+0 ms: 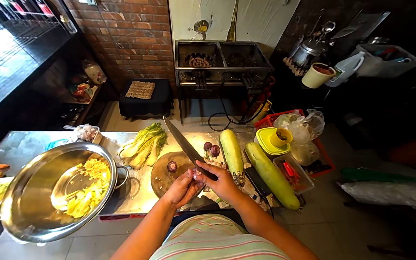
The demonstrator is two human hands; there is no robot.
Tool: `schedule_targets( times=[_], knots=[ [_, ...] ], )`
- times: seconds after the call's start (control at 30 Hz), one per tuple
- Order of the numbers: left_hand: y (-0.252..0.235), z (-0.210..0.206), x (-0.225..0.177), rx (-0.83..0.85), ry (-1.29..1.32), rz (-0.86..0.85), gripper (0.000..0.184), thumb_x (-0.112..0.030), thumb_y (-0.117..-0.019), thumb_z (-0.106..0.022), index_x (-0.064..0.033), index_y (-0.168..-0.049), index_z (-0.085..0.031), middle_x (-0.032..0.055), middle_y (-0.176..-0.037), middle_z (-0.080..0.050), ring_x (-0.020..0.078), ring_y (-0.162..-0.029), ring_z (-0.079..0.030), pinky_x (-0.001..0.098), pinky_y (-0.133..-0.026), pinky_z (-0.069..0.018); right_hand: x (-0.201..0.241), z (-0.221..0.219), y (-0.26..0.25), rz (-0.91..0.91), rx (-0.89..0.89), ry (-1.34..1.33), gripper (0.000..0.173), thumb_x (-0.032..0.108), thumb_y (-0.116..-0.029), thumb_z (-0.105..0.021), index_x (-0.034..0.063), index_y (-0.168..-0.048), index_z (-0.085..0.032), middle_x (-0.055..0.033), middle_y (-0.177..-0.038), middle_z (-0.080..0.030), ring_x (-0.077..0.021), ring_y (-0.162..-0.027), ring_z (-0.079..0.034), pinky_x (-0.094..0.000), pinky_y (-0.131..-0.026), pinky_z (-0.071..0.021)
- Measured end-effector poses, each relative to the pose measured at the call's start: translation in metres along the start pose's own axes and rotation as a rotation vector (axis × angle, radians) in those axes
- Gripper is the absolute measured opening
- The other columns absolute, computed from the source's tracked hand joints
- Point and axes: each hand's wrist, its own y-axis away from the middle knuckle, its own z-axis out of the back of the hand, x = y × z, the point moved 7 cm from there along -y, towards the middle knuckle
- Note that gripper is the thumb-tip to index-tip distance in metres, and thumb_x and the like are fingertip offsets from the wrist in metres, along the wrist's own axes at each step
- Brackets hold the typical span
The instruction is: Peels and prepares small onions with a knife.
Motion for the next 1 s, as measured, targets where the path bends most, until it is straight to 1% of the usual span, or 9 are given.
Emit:
schedule_targets(
  times=[0.13, 0.3, 0.43, 0.53, 0.67, 0.77, 0.83, 0.93, 1.0],
  knots=[
    [-0.002, 0.0, 0.001, -0.029, 0.041, -0.012, 0.033, -0.029, -0.1049, -0.057, -0.0016, -0.123, -0.054, 0.0105, -0.109, -0.072, 0.0178, -0.104, -0.071, 0.0332, -0.1, -0.0559, 0.003, 0.001, 0.003, 0.064, -0.072, 0.041, 0.043, 0.04, -0.0995, -0.066, 0.0162, -0.135, -0.069, -0.004, -0.132, -0.07, -0.0105, -0.123, -0.064, -0.0332, -0.109, -0.0497],
    [-0.006, -0.002, 0.005, -0.137, 0.098, -0.039, 0.029, -0.02, -0.1113, -0.036, -0.0007, -0.13, -0.048, 0.012, -0.112, -0.069, 0.0188, -0.104, -0.07, 0.0338, -0.099, -0.0561, 0.019, 0.01, 0.013, 0.276, -0.302, 0.489, 0.029, 0.04, -0.0995, -0.064, 0.0338, -0.126, -0.075, -0.006, -0.089, -0.07, -0.0165, -0.074, -0.065, -0.0349, -0.065, -0.0555],
    [-0.002, 0.005, 0.012, -0.39, 0.087, -0.042, 0.022, -0.008, -0.1102, -0.035, -0.0027, -0.117, -0.055, 0.0091, -0.094, -0.07, 0.0158, -0.085, -0.071, 0.0308, -0.08, -0.0605, 0.029, -0.004, 0.023, 0.456, -0.253, 0.605, 0.027, 0.038, -0.0994, -0.065, 0.0378, -0.125, -0.074, -0.0082, -0.086, -0.068, -0.0185, -0.068, -0.065, -0.0349, -0.057, -0.0542],
    [-0.003, 0.009, 0.011, -0.391, 0.092, -0.073, 0.023, -0.007, -0.1077, -0.034, -0.0042, -0.112, -0.057, 0.0078, -0.089, -0.071, 0.0152, -0.082, -0.071, 0.0315, -0.076, -0.0603, 0.03, -0.009, 0.023, 0.398, -0.185, 0.382, 0.029, 0.038, -0.0986, -0.066, 0.0314, -0.125, -0.076, -0.0067, -0.09, -0.069, -0.0156, -0.075, -0.065, -0.0342, -0.066, -0.0559],
    [-0.009, 0.0, 0.004, -0.181, 0.079, -0.089, 0.041, -0.023, -0.1127, -0.032, -0.0005, -0.146, -0.036, 0.013, -0.127, -0.063, 0.0181, -0.115, -0.065, 0.0311, -0.103, -0.0528, 0.01, 0.012, 0.002, 0.046, -0.103, -0.011, 0.039, 0.03, -0.1066, -0.055, 0.0103, -0.138, -0.065, -0.0062, -0.138, -0.066, -0.0104, -0.124, -0.063, -0.0318, -0.108, -0.05],
    [-0.008, -0.006, 0.004, -0.084, 0.048, -0.082, 0.054, -0.024, -0.1112, -0.04, -0.0029, -0.158, -0.024, 0.0139, -0.14, -0.058, 0.0181, -0.123, -0.062, 0.0303, -0.108, -0.0487, 0.0, 0.018, -0.002, -0.092, -0.043, -0.011, 0.042, 0.037, -0.1089, -0.048, 0.0149, -0.142, -0.063, -0.0008, -0.144, -0.062, -0.0061, -0.126, -0.061, -0.0291, -0.109, -0.0473],
    [-0.006, -0.009, 0.005, -0.032, 0.003, -0.067, 0.06, -0.025, -0.1105, -0.043, -0.0039, -0.161, -0.017, 0.0124, -0.145, -0.054, 0.0162, -0.127, -0.059, 0.0297, -0.111, -0.0466, -0.002, 0.016, 0.0, -0.133, -0.013, -0.029, 0.049, 0.042, -0.1038, -0.058, 0.0164, -0.145, -0.06, -0.0017, -0.147, -0.06, -0.0086, -0.131, -0.058, -0.0324, -0.112, -0.046],
    [-0.004, -0.009, 0.007, -0.035, -0.024, -0.064, 0.06, -0.023, -0.109, -0.047, -0.0015, -0.159, -0.022, 0.0121, -0.14, -0.059, 0.0167, -0.124, -0.062, 0.0316, -0.109, -0.0487, -0.007, 0.013, 0.001, -0.144, -0.01, -0.057, 0.062, 0.043, -0.0915, -0.076, 0.0172, -0.146, -0.06, -0.0028, -0.144, -0.062, -0.0094, -0.129, -0.059, -0.0326, -0.111, -0.0481],
    [-0.002, -0.009, 0.006, -0.048, -0.046, -0.066, 0.06, -0.022, -0.1076, -0.051, -0.0003, -0.157, -0.024, 0.0117, -0.137, -0.06, 0.0164, -0.121, -0.063, 0.0316, -0.107, -0.0504, -0.009, 0.01, 0.002, -0.135, -0.013, -0.046, 0.06, 0.041, -0.0921, -0.076, 0.0174, -0.145, -0.061, -0.002, -0.143, -0.063, -0.009, -0.129, -0.059, -0.0328, -0.111, -0.0479]
  ],
)
